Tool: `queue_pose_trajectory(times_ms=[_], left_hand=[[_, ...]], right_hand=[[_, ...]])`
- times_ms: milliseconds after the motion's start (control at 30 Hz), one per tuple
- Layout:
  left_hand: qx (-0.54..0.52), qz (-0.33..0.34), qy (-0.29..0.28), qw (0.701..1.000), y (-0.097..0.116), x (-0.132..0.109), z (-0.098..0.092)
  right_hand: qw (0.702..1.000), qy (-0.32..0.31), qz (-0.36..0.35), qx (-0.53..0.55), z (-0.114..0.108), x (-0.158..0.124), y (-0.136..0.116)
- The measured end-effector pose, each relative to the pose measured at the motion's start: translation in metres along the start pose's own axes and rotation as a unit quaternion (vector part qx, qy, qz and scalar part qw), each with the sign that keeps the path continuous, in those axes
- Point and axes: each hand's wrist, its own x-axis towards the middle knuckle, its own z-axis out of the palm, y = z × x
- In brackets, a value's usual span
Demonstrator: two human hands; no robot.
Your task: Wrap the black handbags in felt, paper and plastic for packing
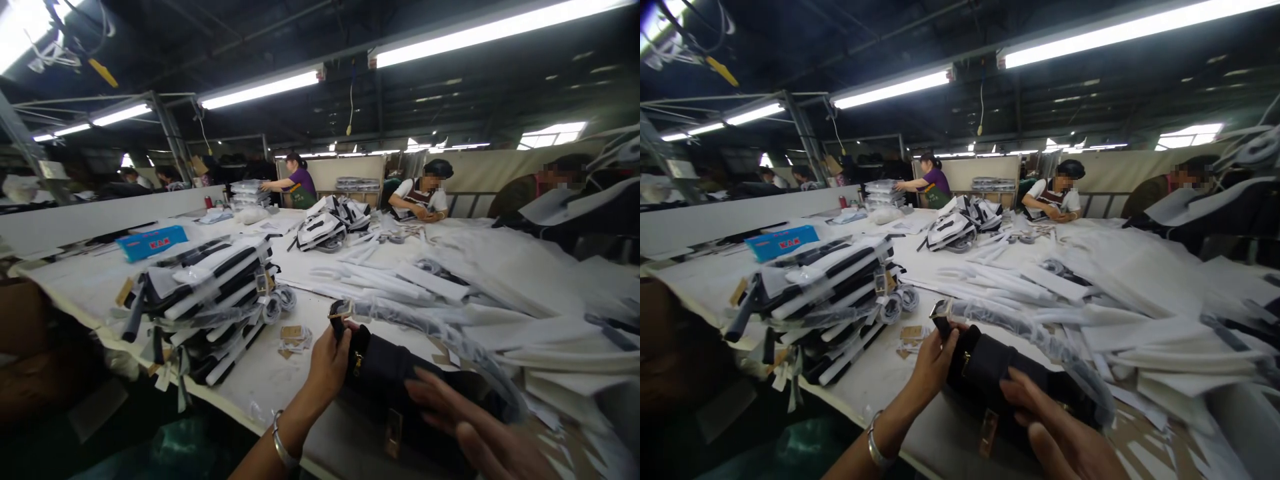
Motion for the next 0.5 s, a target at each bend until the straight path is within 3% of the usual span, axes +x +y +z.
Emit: queue_pose_trajectory(times_ms=[67, 133, 233, 300, 367, 500], left_hand=[[-0.039, 0.004, -0.024, 0.999, 0.003, -0.003, -0.007], [-0.146, 0.003, -0.064, 0.987, 0.008, -0.005, -0.019], [-0.318, -0.011, -0.114, 0.941, 0.023, 0.0, -0.039], [-0.319, -0.015, -0.119, 0.94, 0.035, 0.005, -0.049], [-0.262, -0.004, -0.115, 0.958, 0.046, 0.01, -0.054], [-0.197, 0.053, -0.1, 0.974, 0.055, 0.014, -0.048]], right_hand=[[0.995, 0.019, -0.066, 0.075, 0.033, 0.027, -0.03], [0.982, 0.026, -0.12, 0.143, 0.053, 0.05, -0.058], [0.953, 0.067, -0.155, 0.25, 0.064, 0.071, -0.09], [0.943, 0.075, -0.157, 0.285, 0.067, 0.079, -0.104], [0.956, 0.063, -0.144, 0.248, 0.07, 0.082, -0.112], [0.989, 0.061, -0.112, 0.077, 0.074, 0.083, -0.118]])
